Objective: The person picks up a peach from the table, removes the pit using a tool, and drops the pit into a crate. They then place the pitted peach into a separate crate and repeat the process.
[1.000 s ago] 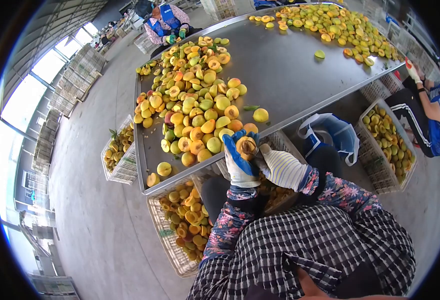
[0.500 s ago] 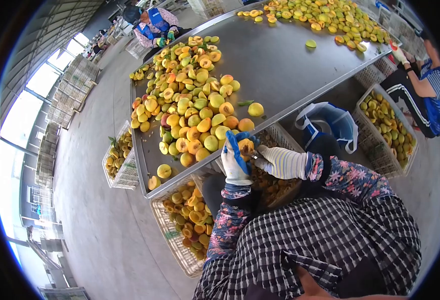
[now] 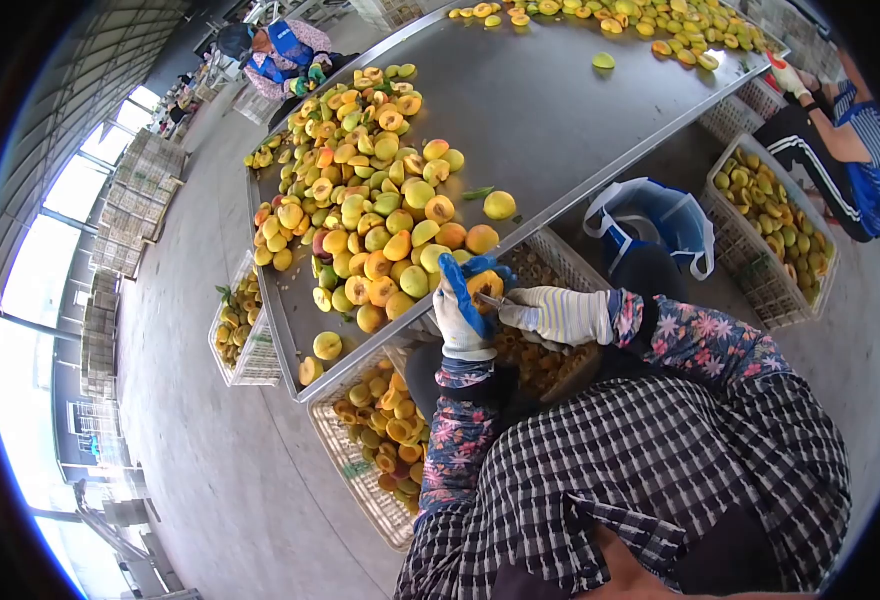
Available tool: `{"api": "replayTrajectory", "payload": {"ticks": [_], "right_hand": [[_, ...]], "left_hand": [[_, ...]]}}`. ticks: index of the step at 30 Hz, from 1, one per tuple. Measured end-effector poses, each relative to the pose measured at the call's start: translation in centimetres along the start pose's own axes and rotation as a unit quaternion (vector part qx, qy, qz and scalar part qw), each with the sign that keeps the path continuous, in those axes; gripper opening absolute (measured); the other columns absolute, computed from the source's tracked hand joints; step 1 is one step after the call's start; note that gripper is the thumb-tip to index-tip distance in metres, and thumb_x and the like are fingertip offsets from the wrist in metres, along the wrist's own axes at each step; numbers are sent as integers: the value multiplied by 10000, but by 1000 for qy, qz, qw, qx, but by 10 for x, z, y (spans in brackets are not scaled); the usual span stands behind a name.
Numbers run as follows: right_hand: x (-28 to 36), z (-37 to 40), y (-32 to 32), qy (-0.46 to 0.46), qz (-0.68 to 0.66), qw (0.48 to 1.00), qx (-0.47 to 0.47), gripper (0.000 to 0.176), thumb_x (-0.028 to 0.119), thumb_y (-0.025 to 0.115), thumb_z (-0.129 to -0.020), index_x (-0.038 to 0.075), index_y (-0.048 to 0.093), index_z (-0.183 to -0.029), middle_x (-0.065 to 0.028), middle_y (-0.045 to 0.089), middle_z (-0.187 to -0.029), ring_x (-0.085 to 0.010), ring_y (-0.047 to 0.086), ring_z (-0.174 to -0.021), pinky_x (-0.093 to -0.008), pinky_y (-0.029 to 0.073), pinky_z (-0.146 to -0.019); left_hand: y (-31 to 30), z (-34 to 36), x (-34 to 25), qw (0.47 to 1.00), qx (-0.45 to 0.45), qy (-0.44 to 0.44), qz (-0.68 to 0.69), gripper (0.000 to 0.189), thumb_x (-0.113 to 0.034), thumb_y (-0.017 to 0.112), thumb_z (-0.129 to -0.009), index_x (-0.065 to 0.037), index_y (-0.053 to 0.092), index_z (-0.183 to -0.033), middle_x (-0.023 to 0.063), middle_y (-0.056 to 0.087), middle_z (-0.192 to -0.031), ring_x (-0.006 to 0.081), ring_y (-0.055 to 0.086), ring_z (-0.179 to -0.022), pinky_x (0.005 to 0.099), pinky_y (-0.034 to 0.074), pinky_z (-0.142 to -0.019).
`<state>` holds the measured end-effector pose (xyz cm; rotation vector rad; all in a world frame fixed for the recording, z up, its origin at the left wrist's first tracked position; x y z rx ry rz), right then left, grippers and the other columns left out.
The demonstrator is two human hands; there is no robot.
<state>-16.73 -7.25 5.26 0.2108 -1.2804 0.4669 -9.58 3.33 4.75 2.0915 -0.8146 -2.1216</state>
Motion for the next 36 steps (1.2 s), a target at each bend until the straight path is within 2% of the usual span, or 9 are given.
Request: {"api": "replayTrajectory", "payload": {"ticks": [2,10,20,26,29,31,33,34,36], "right_hand": [[-12,3,3,74,-34,996,47,427,478,474,-981,86,550,-1131,7,477,-640,-104,475,-455,-272,390,-408],[-28,15,25,147,-350,915,140,407,557,548,-925,151,525,-894,67,398,-569,-61,335,-406,-216,242,-387],[-35,26,27,152,-505,830,184,379,460,507,-980,84,551,-995,69,368,-570,-36,286,-393,-191,225,-358],[-43,40,16,170,-436,870,157,375,435,465,-1003,73,560,-1018,42,397,-559,-64,337,-372,-206,272,-339],[-50,46,-4,153,-195,966,68,471,537,472,-968,75,541,-1029,50,397,-572,-50,354,-377,-206,270,-335],[-74,42,-21,103,74,991,46,430,464,481,-972,51,506,-1091,-85,544,-637,-238,543,-497,-341,443,-470],[-100,38,-23,-23,347,937,6,403,407,491,-969,41,488,-1137,-171,611,-708,-348,617,-626,-418,501,-593],[-92,44,-22,80,362,928,35,415,337,493,-955,52,446,-1253,-257,636,-821,-438,620,-828,-466,490,-759],[-105,45,-18,64,385,919,47,522,289,487,-951,96,337,-1413,-240,651,-840,-413,637,-827,-459,500,-746]], "left_hand": [[1,-3,7,997,13,-78,-20,576,-476,417,-1009,63,617,-974,143,680,-859,224,679,-758,314,551,-701],[4,-7,17,988,108,-105,-38,572,-462,429,-1004,77,606,-932,165,661,-804,269,670,-708,365,568,-675],[25,-2,14,981,171,-90,-26,457,-354,444,-1019,52,633,-931,138,687,-816,239,675,-699,331,563,-661],[-14,-8,35,987,-4,-100,-127,241,-182,602,-957,52,647,-992,105,692,-835,105,603,-621,213,477,-551],[-55,6,8,987,-91,-83,-103,244,-181,575,-970,44,671,-963,59,671,-784,52,483,-534,190,355,-462],[-97,22,-23,963,-134,-83,-218,207,-168,628,-939,26,679,-990,34,690,-849,40,510,-650,199,419,-580],[-159,40,-56,799,-196,-61,-565,359,-360,664,-868,-30,700,-1004,153,711,-887,266,672,-782,358,507,-715],[-165,53,-76,748,-201,-94,-625,408,-424,641,-854,-64,701,-1035,181,697,-917,364,661,-880,431,502,-796],[-201,61,-78,638,-201,-96,-738,437,-436,624,-864,-75,677,-1103,180,681,-1024,347,644,-953,419,495,-841]]}}
Point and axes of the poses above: each hand's wrist, its own z-axis away from the middle knuckle, its own y-axis out of the palm, x = y × z, the point moved 7 cm from there along -z, towards the middle knuckle
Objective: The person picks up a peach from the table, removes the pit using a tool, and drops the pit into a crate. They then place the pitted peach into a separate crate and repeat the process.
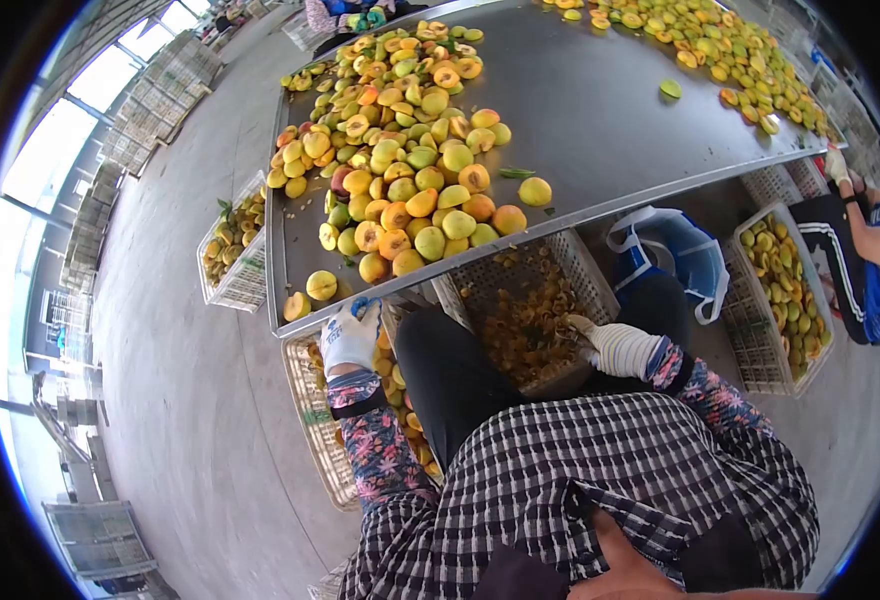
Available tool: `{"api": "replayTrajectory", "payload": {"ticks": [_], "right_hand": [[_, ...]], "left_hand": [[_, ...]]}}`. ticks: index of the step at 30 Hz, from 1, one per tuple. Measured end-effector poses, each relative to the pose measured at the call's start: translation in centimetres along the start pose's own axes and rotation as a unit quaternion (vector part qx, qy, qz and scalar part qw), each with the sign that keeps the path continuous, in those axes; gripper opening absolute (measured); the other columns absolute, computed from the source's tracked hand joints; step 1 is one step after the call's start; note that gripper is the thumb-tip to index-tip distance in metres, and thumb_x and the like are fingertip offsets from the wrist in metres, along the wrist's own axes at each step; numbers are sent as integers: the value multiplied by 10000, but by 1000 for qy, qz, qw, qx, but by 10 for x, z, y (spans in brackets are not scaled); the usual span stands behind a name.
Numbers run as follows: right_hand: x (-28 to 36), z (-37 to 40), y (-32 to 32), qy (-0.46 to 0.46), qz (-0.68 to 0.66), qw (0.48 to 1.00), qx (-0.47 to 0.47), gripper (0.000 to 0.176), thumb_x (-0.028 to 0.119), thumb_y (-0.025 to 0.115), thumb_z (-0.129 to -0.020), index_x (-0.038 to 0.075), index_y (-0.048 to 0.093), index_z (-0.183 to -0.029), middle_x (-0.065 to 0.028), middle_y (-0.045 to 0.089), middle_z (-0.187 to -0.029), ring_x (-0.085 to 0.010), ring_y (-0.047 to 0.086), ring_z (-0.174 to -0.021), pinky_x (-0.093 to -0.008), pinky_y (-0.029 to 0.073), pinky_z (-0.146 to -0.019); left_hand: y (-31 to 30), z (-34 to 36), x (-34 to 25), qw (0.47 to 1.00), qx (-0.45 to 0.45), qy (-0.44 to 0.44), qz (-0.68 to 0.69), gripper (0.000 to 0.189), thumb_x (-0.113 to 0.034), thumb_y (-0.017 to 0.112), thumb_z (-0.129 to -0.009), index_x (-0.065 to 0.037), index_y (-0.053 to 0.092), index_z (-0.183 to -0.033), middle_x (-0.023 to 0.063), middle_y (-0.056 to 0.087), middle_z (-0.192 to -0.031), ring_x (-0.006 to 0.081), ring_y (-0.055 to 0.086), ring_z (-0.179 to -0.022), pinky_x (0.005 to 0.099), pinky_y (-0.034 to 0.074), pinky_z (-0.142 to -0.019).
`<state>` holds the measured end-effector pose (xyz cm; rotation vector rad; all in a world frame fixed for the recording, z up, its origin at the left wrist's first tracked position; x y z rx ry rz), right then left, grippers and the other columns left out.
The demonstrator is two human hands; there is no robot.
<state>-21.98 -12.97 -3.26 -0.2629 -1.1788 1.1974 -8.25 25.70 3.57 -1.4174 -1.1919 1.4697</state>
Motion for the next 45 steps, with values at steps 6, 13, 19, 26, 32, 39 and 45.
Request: {"api": "replayTrajectory", "payload": {"ticks": [6,13,19,26,32,39,45], "right_hand": [[24,-21,-10,-4,35,999,0,626,209,511,-908,79,270,-1471,-238,648,-820,-404,637,-780,-456,507,-728],[33,-21,-21,-13,36,999,-3,641,176,527,-882,47,276,-1457,-237,627,-762,-402,635,-750,-461,499,-697],[29,-18,-22,-20,-4,1000,-20,617,178,541,-887,95,298,-1448,-234,615,-748,-402,622,-720,-453,496,-683],[51,-31,-44,-125,-107,976,-146,468,192,575,-924,61,388,-1333,-240,617,-846,-414,620,-785,-451,482,-709],[95,-22,-94,-208,-89,926,-302,295,199,589,-920,29,454,-1120,-224,632,-850,-430,618,-790,-464,488,-668],[110,-21,-105,-166,94,921,-340,295,206,592,-896,13,473,-1084,-168,643,-787,-370,637,-689,-446,511,-589],[94,-35,-89,-119,178,931,-297,291,176,549,-871,-21,482,-1073,-163,629,-726,-357,623,-621,-448,495,-532]], "left_hand": [[22,-46,-80,983,-40,120,133,508,-446,617,-866,-46,632,-1180,201,635,-1158,372,604,-1058,413,476,-914],[93,-89,-116,980,173,85,-40,691,-537,635,-823,-136,496,-1369,193,549,-1330,322,517,-1242,486,342,-1069],[94,-102,-87,915,134,32,379,377,-272,678,-877,-34,629,-1165,58,679,-995,155,630,-875,274,494,-802],[43,-39,-135,339,196,-23,920,557,-321,618,-903,10,450,-1318,187,556,-1230,376,576,-1105,543,513,-943],[61,9,-193,303,253,-79,915,562,-480,534,-947,21,552,-1204,165,617,-1105,326,597,-1034,479,505,-940],[51,37,-216,453,235,-71,857,561,-487,429,-998,15,537,-1223,150,624,-1127,257,609,-1054,376,506,-944],[66,35,-207,526,215,-54,821,574,-496,419,-1000,25,561,-1194,134,641,-1101,245,630,-1007,355,507,-927]]}}
Point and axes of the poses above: each hand's wrist, its own z-axis away from the middle knuckle, its own y-axis out of the palm, x = y × z, the point moved 7 cm from there along -z, towards the middle knuckle
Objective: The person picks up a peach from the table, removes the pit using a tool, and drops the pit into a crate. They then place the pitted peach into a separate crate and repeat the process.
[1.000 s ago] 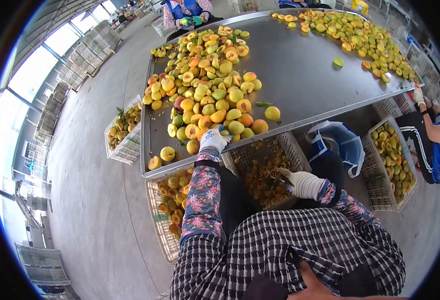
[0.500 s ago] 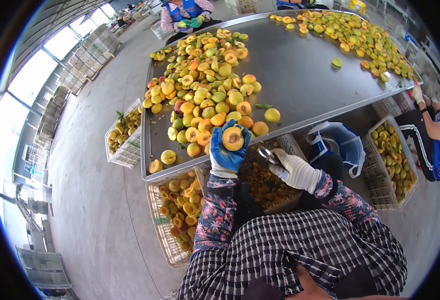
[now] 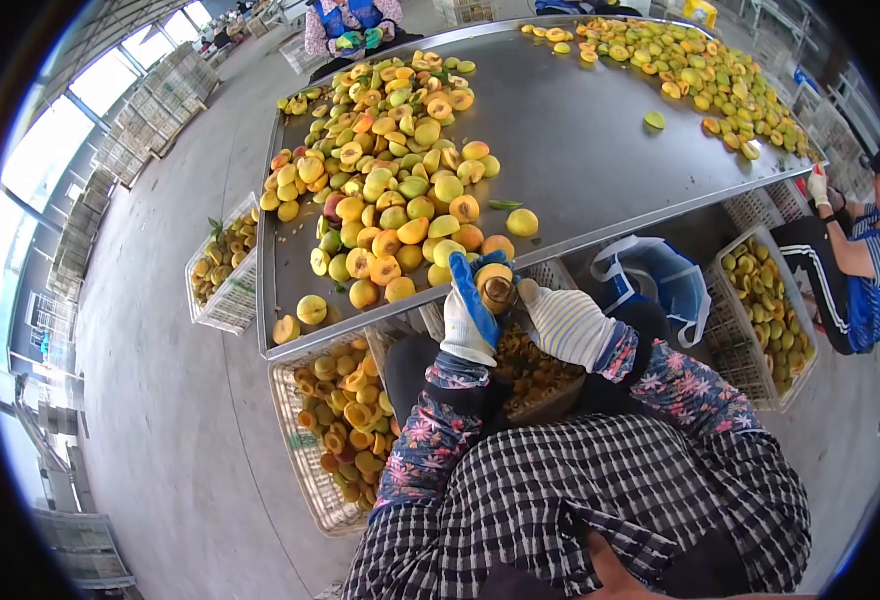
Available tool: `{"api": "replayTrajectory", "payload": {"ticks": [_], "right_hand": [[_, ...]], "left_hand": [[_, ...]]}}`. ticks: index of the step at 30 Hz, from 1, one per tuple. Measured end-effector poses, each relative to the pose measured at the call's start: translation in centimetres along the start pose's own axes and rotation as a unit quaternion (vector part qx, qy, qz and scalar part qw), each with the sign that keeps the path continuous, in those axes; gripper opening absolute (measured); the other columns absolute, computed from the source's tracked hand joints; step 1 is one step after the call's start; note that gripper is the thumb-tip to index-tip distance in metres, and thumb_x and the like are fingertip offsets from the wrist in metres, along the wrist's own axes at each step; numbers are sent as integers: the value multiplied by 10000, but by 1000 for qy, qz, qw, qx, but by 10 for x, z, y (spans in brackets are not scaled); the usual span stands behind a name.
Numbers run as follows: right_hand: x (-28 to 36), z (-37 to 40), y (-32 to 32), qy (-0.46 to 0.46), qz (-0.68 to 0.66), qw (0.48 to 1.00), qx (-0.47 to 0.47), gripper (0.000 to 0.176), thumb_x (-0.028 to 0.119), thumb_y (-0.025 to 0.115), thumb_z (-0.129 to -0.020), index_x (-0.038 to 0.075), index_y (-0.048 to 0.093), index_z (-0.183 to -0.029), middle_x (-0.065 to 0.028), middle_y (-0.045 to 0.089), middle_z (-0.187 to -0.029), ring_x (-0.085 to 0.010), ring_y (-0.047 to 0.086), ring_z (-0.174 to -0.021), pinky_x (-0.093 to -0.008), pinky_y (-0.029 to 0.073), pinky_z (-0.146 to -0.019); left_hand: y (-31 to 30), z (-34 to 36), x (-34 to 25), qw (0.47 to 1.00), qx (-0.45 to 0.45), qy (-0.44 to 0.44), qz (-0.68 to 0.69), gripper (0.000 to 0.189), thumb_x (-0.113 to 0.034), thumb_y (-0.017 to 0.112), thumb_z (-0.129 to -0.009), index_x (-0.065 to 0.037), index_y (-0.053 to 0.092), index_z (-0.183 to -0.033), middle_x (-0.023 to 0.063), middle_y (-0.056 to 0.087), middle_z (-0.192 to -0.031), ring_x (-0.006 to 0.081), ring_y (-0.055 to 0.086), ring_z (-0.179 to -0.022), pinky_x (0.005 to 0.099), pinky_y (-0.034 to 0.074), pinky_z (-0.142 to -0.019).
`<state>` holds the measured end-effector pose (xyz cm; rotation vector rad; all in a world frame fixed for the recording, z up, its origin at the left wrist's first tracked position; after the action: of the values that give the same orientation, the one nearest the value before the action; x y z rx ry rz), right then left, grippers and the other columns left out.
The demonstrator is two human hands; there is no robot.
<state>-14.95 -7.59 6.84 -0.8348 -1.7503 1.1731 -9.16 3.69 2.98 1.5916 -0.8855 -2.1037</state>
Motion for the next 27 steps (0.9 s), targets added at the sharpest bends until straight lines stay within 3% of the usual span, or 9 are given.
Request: {"api": "replayTrajectory", "payload": {"ticks": [6,9,12,13,17,19,22,24,27], "right_hand": [[-11,8,11,-1,-36,997,62,291,181,527,-882,-34,476,-1072,-171,626,-713,-381,618,-620,-467,491,-539],[-10,14,17,29,-66,995,70,242,194,500,-938,-18,495,-1055,-178,620,-751,-366,625,-699,-430,504,-592],[-15,11,45,88,-254,954,132,303,260,367,-1037,27,535,-1134,-159,613,-886,-329,600,-883,-340,498,-778],[-13,10,44,86,-246,957,129,301,256,371,-1036,21,533,-1131,-156,609,-883,-327,597,-879,-339,495,-777],[-5,8,33,86,-216,965,121,290,240,390,-1033,-1,526,-1121,-143,593,-872,-318,586,-863,-335,482,-770],[-6,9,29,87,-196,969,120,286,232,399,-1031,-12,522,-1115,-137,586,-866,-313,581,-855,-333,476,-767],[-11,15,39,177,-394,886,167,290,234,402,-1028,-20,522,-1098,-143,587,-850,-335,582,-842,-350,483,-737],[-13,15,46,30,-393,919,29,300,249,387,-1035,-6,534,-1091,-145,585,-867,-331,561,-834,-350,482,-733],[-7,15,47,46,-307,944,109,222,180,456,-989,7,550,-1092,-199,606,-950,-330,589,-896,-351,492,-774]], "left_hand": [[1,8,-9,928,42,130,-346,525,-460,373,-1029,-5,577,-1194,60,661,-1028,153,626,-923,248,489,-865],[-13,-4,13,982,37,-48,-180,493,-423,367,-1041,-3,562,-1210,41,632,-991,166,603,-916,263,471,-887],[-6,-7,2,960,38,188,-202,497,-434,337,-1043,-3,524,-1205,90,618,-999,180,614,-898,287,493,-863],[8,9,-10,908,30,299,-292,455,-409,358,-1040,-3,531,-1153,109,606,-1031,197,609,-893,305,502,-830],[1,2,0,970,25,213,-116,545,-473,318,-1032,8,570,-982,133,634,-916,213,616,-819,312,512,-770],[-1,-1,-2,971,47,163,-166,618,-520,292,-1023,11,592,-921,142,647,-869,222,626,-790,322,515,-772],[0,-4,0,982,48,110,-149,764,-630,294,-979,29,638,-800,128,658,-769,206,627,-712,314,507,-718],[-1,-6,4,988,46,75,-126,759,-629,312,-976,33,636,-797,129,659,-771,204,628,-703,311,511,-697],[0,-10,3,971,62,48,-227,748,-631,337,-970,32,636,-793,125,658,-762,198,624,-670,305,516,-661]]}}
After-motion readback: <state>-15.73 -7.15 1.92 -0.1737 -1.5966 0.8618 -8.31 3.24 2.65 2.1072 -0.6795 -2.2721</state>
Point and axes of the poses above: each hand's wrist, its own z-axis away from the middle knuckle, its own y-axis out of the palm, x = y × z, the point moved 7 cm from there along -z, towards the middle knuckle
